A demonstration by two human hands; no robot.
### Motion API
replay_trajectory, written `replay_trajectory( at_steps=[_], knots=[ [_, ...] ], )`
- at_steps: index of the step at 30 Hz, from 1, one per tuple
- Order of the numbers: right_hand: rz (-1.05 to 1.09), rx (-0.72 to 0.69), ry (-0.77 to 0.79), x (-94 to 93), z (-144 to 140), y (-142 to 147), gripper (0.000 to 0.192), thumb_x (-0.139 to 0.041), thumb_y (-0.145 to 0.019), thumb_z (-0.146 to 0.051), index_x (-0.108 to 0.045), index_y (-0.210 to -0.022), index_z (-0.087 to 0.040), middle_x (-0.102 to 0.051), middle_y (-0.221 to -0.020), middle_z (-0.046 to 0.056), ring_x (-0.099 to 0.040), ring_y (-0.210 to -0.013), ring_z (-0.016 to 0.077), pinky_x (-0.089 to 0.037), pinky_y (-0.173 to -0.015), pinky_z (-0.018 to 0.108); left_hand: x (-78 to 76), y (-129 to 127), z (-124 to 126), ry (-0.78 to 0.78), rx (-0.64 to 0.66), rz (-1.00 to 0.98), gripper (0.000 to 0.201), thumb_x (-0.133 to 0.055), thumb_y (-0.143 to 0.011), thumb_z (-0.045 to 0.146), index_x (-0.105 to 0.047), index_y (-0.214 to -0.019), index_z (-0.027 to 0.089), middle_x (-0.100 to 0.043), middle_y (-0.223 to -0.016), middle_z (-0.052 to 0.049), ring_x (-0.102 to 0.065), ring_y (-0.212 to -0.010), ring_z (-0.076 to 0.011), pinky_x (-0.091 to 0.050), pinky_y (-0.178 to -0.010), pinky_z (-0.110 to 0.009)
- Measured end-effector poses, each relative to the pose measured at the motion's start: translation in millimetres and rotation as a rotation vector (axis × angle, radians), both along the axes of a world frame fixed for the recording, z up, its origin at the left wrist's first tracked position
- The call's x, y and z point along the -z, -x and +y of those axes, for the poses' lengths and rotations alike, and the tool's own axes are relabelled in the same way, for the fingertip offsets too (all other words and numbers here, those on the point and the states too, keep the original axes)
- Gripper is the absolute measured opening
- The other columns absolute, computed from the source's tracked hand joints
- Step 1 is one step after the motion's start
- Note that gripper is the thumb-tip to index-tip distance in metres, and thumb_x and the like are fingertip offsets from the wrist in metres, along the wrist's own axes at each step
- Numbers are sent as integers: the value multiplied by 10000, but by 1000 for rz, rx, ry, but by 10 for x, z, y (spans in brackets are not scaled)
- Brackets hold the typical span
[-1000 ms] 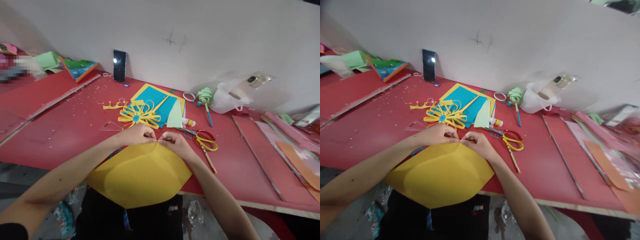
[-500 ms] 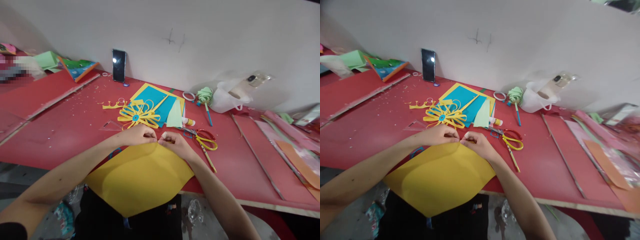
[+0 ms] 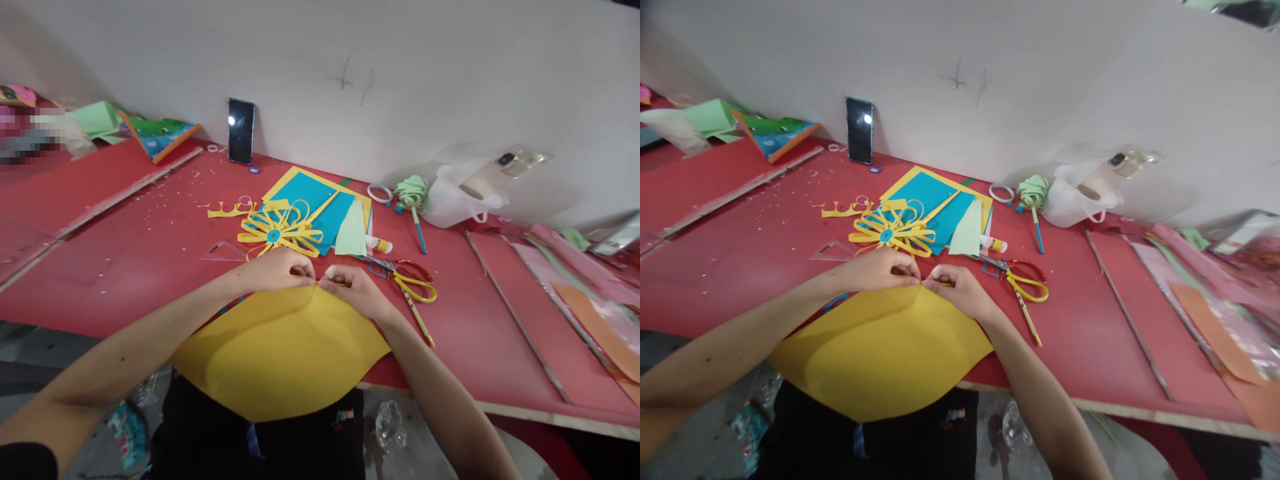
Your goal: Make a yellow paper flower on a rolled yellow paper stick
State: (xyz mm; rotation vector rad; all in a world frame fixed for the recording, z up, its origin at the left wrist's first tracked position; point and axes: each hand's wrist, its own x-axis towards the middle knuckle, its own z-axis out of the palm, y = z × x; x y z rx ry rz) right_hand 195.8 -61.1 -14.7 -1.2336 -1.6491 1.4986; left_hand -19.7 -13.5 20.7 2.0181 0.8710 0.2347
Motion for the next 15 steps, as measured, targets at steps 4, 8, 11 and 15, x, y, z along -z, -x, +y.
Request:
replay_trajectory(
  at_steps=[4, 8, 11, 15],
  knots=[
    [14, 14, -43, -4, -9, 5, 251, -683, -823, -392, -607, -756, -162, -580, -694, -19, -518, -628, 94, -372, -556, 196, -11, -5, -8, -38, 25, 15, 227, -565, -856, 328, -706, -898, 156, -730, -848, -21, -639, -764, -141, -419, -656, -218],
    [15, 24, -53, -5, -11, 16, 240, -686, -821, -390, -621, -771, -165, -604, -710, -13, -540, -645, 101, -394, -583, 201, -10, -7, -13, -84, 21, 21, 224, -560, -857, 326, -708, -871, 159, -718, -801, -5, -615, -716, -124, -397, -625, -212],
    [-30, 26, -61, -31, -10, 11, 265, -658, -837, -417, -626, -766, -164, -600, -707, -7, -532, -637, 107, -392, -569, 205, -8, -8, -16, -104, 3, 34, 212, -573, -846, 324, -703, -830, 157, -708, -753, 0, -608, -677, -120, -384, -596, -212],
    [-78, -8, -33, -80, -14, -12, 308, -590, -878, -448, -627, -773, -161, -570, -676, -12, -487, -584, 97, -356, -517, 203, -1, -6, -22, -81, 10, 24, 202, -578, -841, 325, -691, -827, 159, -717, -761, -4, -636, -695, -128, -399, -613, -215]
  ],
)
